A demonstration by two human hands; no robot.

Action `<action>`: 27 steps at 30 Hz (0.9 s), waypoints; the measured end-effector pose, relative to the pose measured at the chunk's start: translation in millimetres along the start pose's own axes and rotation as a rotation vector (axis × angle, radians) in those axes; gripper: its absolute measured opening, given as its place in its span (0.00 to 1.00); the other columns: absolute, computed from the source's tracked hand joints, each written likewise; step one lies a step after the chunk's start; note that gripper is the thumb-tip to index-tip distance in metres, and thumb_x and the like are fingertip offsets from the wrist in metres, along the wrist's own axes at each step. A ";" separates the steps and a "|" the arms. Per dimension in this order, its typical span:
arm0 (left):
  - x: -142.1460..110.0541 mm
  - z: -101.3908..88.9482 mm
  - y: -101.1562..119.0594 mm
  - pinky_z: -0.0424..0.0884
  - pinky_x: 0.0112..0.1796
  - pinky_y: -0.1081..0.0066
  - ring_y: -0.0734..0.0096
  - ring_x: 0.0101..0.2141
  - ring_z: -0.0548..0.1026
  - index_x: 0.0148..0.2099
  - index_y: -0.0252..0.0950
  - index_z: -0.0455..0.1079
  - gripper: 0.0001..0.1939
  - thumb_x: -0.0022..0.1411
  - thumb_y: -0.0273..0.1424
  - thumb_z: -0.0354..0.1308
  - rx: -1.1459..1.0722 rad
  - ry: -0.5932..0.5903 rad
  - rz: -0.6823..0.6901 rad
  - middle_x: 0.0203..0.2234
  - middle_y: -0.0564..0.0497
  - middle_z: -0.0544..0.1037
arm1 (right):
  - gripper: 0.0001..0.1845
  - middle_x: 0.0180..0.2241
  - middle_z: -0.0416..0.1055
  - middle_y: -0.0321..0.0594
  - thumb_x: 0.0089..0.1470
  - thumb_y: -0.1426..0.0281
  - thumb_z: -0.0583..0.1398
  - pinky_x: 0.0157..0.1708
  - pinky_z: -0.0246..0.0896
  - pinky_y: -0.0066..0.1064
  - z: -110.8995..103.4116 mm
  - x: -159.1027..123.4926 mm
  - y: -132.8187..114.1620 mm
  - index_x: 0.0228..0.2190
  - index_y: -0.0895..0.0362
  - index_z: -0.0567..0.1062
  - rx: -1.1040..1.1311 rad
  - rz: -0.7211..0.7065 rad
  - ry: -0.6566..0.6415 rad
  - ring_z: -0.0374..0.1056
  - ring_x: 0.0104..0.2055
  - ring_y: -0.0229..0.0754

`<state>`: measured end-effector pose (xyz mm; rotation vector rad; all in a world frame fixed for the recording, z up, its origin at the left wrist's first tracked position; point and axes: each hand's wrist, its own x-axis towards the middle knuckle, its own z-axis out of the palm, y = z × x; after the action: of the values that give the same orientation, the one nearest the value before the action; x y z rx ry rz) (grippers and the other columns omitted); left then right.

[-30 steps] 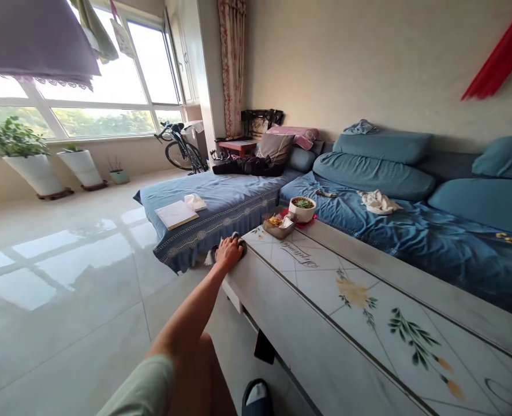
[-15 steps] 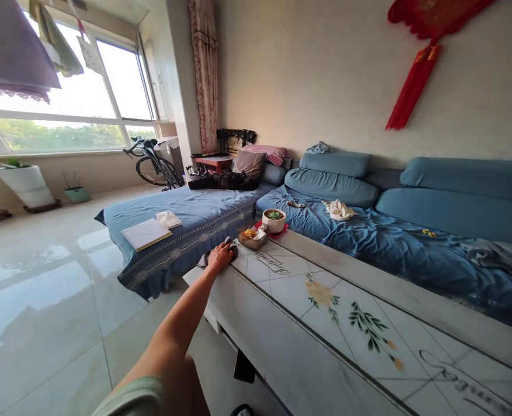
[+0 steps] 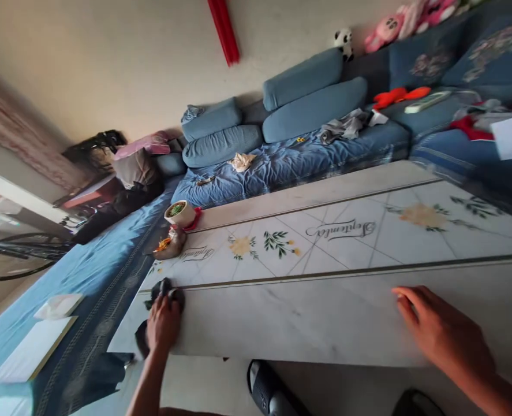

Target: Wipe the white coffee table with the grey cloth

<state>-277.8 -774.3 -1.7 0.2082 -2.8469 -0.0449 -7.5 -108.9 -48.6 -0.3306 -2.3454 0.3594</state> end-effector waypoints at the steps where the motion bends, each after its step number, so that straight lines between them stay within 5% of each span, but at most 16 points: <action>1: -15.6 0.9 46.3 0.70 0.72 0.46 0.44 0.72 0.72 0.71 0.36 0.76 0.27 0.78 0.35 0.50 -0.081 0.020 0.076 0.72 0.37 0.75 | 0.14 0.41 0.82 0.44 0.78 0.58 0.53 0.32 0.66 0.43 -1.5 3.1 -3.3 0.48 0.45 0.77 -0.034 -0.058 -0.006 0.78 0.35 0.47; 7: -184.3 -20.4 362.5 0.68 0.75 0.48 0.48 0.73 0.70 0.78 0.36 0.69 0.35 0.70 0.24 0.56 -0.486 -0.025 0.744 0.74 0.39 0.73 | 0.13 0.41 0.82 0.41 0.77 0.68 0.53 0.34 0.65 0.38 -9.8 11.8 -16.6 0.47 0.54 0.78 -0.104 -0.120 0.003 0.77 0.36 0.47; 9: -239.5 -36.7 433.4 0.69 0.75 0.46 0.45 0.74 0.69 0.79 0.35 0.66 0.36 0.72 0.28 0.60 -0.604 -0.099 0.917 0.75 0.38 0.71 | 0.16 0.43 0.82 0.42 0.78 0.67 0.52 0.32 0.64 0.37 -10.9 10.7 -14.6 0.49 0.55 0.79 -0.113 -0.086 0.004 0.77 0.34 0.46; 11: -271.2 -49.3 464.4 0.68 0.75 0.44 0.43 0.75 0.68 0.80 0.35 0.65 0.36 0.73 0.33 0.61 -0.694 -0.177 1.015 0.76 0.37 0.70 | 0.17 0.44 0.83 0.43 0.79 0.66 0.51 0.31 0.64 0.37 -11.2 10.0 -12.4 0.50 0.56 0.80 -0.106 -0.054 0.026 0.77 0.34 0.46; 12: -276.6 -52.0 462.8 0.68 0.75 0.43 0.44 0.75 0.67 0.81 0.37 0.64 0.37 0.74 0.34 0.62 -0.720 -0.216 1.040 0.77 0.38 0.69 | 0.18 0.44 0.83 0.43 0.79 0.66 0.51 0.32 0.64 0.36 -11.2 9.7 -12.0 0.51 0.56 0.80 -0.097 -0.041 0.043 0.77 0.35 0.46; 14: -268.3 -49.1 425.9 0.66 0.76 0.44 0.45 0.76 0.66 0.81 0.44 0.64 0.37 0.73 0.34 0.61 -0.725 -0.279 1.045 0.78 0.43 0.67 | 0.17 0.44 0.83 0.44 0.79 0.66 0.52 0.32 0.65 0.36 -10.7 9.0 -13.3 0.52 0.56 0.80 -0.075 -0.019 0.084 0.78 0.37 0.47; 18: -195.4 -29.8 262.0 0.63 0.77 0.42 0.46 0.77 0.64 0.78 0.51 0.67 0.35 0.72 0.32 0.56 -0.533 -0.244 0.744 0.77 0.49 0.68 | 0.14 0.43 0.81 0.43 0.77 0.70 0.54 0.33 0.63 0.35 -9.4 7.4 -22.3 0.51 0.56 0.80 -0.046 0.023 0.103 0.75 0.34 0.45; 20: -146.9 -25.4 176.3 0.62 0.77 0.41 0.43 0.77 0.64 0.76 0.45 0.70 0.30 0.75 0.36 0.51 -0.380 -0.190 0.477 0.77 0.44 0.69 | 0.14 0.44 0.81 0.42 0.76 0.72 0.54 0.33 0.63 0.36 -8.8 7.7 -26.3 0.51 0.56 0.79 -0.051 0.037 0.086 0.74 0.34 0.45; 22: -106.5 -24.9 115.3 0.63 0.75 0.40 0.37 0.76 0.64 0.74 0.38 0.72 0.30 0.78 0.40 0.46 -0.258 -0.157 0.210 0.77 0.37 0.67 | 0.14 0.43 0.80 0.42 0.77 0.73 0.54 0.34 0.62 0.36 -8.2 7.8 -28.7 0.52 0.57 0.79 -0.059 0.043 0.075 0.74 0.34 0.45; 24: -83.1 -24.7 92.6 0.65 0.74 0.38 0.32 0.76 0.64 0.74 0.34 0.71 0.32 0.80 0.44 0.44 -0.178 -0.130 0.037 0.77 0.34 0.66 | 0.14 0.42 0.79 0.42 0.77 0.73 0.53 0.34 0.62 0.37 -7.8 7.1 -29.4 0.52 0.57 0.78 -0.062 0.048 0.066 0.73 0.35 0.45; 27: -82.4 -20.3 139.6 0.65 0.74 0.37 0.33 0.75 0.65 0.76 0.35 0.69 0.31 0.80 0.42 0.46 -0.166 -0.074 0.019 0.77 0.34 0.67 | 0.14 0.42 0.79 0.42 0.78 0.73 0.52 0.35 0.62 0.37 -7.8 5.7 -29.0 0.52 0.57 0.78 -0.057 0.056 0.045 0.73 0.34 0.45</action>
<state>-213.1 -624.4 1.8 0.1469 -2.8992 -0.2888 -9.9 -132.6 -29.4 -0.4281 -2.3094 0.3099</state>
